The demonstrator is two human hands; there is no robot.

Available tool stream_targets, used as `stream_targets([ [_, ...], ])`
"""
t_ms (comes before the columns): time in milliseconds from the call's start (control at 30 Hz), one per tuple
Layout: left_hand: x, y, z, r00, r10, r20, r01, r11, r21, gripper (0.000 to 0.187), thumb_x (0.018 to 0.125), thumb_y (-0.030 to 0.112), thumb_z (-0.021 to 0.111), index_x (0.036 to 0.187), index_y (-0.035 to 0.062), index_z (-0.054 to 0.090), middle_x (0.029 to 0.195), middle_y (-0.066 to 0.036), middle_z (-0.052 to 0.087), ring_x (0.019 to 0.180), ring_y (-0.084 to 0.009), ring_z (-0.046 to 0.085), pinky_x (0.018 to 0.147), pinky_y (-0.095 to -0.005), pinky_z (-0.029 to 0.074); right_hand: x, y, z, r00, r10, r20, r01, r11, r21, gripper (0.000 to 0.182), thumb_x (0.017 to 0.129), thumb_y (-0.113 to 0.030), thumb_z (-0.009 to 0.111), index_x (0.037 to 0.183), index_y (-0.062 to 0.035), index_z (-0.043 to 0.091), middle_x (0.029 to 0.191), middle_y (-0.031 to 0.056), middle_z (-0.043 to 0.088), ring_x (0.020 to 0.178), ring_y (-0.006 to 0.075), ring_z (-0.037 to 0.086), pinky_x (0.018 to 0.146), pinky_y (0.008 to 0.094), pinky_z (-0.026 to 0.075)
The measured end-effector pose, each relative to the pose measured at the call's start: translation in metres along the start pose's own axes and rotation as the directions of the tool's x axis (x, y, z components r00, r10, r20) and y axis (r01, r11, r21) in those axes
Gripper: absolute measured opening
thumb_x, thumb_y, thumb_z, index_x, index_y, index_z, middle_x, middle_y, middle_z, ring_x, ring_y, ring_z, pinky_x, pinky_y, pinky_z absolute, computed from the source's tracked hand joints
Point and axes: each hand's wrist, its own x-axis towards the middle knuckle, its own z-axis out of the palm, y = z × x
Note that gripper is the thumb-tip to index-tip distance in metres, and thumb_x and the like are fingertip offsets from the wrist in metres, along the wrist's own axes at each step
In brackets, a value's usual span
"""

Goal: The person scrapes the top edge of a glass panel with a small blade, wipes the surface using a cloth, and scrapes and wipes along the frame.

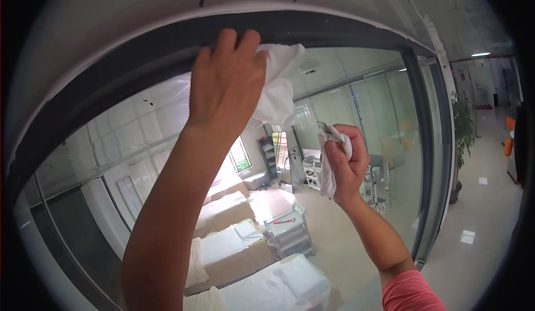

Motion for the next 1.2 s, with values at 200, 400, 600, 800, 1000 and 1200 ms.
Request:
stream_targets([
  [200, -0.014, -0.011, -0.012, 1.0, -0.004, 0.015, 0.003, 0.997, 0.081, 0.018, 0.076, 0.011, 0.064, 0.092, 0.0092, 0.071, 0.09, -0.001, 0.054, 0.087, -0.0185, 0.051, 0.068, -0.0307, 0.045, 0.0, 0.0, 0.001, 0.998, -0.059, 0.006, 0.059, 0.998, 0.007, 0.015, 0.088, -0.005, 0.056, 0.103, -0.0003, 0.055, 0.091, 0.0024, 0.058, 0.08, 0.0065, 0.05, 0.073, 0.0206, 0.042],
  [400, -0.02, -0.012, -0.021, 0.996, -0.067, 0.058, 0.063, 0.995, 0.074, 0.025, 0.075, 0.003, 0.062, 0.099, 0.0063, 0.07, 0.092, -0.005, 0.054, 0.085, -0.0229, 0.051, 0.07, -0.0345, 0.048, 0.001, 0.001, 0.002, 0.997, -0.076, 0.001, 0.076, 0.997, -0.024, 0.016, 0.088, -0.003, 0.056, 0.103, -0.0018, 0.055, 0.085, 0.0032, 0.06, 0.075, 0.0068, 0.052, 0.068, 0.0207, 0.042],
  [600, -0.002, 0.006, 0.003, 0.997, -0.07, -0.011, 0.069, 0.997, -0.043, 0.009, 0.069, 0.004, 0.063, 0.078, 0.0032, 0.065, 0.091, -0.006, 0.054, 0.087, -0.0225, 0.054, 0.071, -0.034, 0.052, 0.003, 0.001, 0.0, 0.988, -0.138, 0.066, 0.141, 0.989, -0.035, 0.017, 0.087, -0.002, 0.056, 0.104, -0.0012, 0.055, 0.082, 0.0029, 0.061, 0.071, 0.0065, 0.052, 0.064, 0.0204, 0.042],
  [800, 0.009, 0.011, 0.014, 0.998, -0.023, -0.065, 0.025, 1.0, 0.019, 0.01, 0.064, 0.003, 0.065, 0.074, 0.0038, 0.061, 0.084, -0.005, 0.052, 0.082, -0.0194, 0.055, 0.068, -0.03, 0.053, 0.005, 0.005, -0.002, 0.984, -0.162, 0.073, 0.164, 0.986, -0.022, 0.016, 0.087, -0.001, 0.056, 0.103, -0.0012, 0.056, 0.085, 0.0036, 0.062, 0.073, 0.0064, 0.053, 0.065, 0.02, 0.042],
  [1000, -0.01, -0.013, -0.007, 0.998, -0.063, -0.007, 0.063, 0.995, 0.083, 0.014, 0.065, -0.001, 0.064, 0.077, 0.003, 0.059, 0.085, -0.007, 0.05, 0.081, -0.0204, 0.055, 0.067, -0.0311, 0.054, 0.002, 0.0, 0.004, 0.986, -0.155, 0.059, 0.157, 0.987, -0.042, 0.015, 0.087, -0.001, 0.056, 0.103, -0.0013, 0.056, 0.083, 0.0034, 0.062, 0.071, 0.0064, 0.052, 0.064, 0.0201, 0.042],
  [1200, 0.003, 0.017, 0.016, 0.994, -0.064, -0.091, 0.063, 0.998, -0.013, 0.009, 0.069, 0.004, 0.064, 0.076, 0.0034, 0.059, 0.086, -0.007, 0.049, 0.079, -0.0189, 0.057, 0.06, -0.0277, 0.056, 0.001, 0.003, 0.005, 0.985, -0.159, 0.066, 0.163, 0.985, -0.054, 0.015, 0.087, -0.001, 0.056, 0.102, -0.0015, 0.056, 0.078, 0.0022, 0.061, 0.067, 0.0052, 0.05, 0.06, 0.0196, 0.041],
])
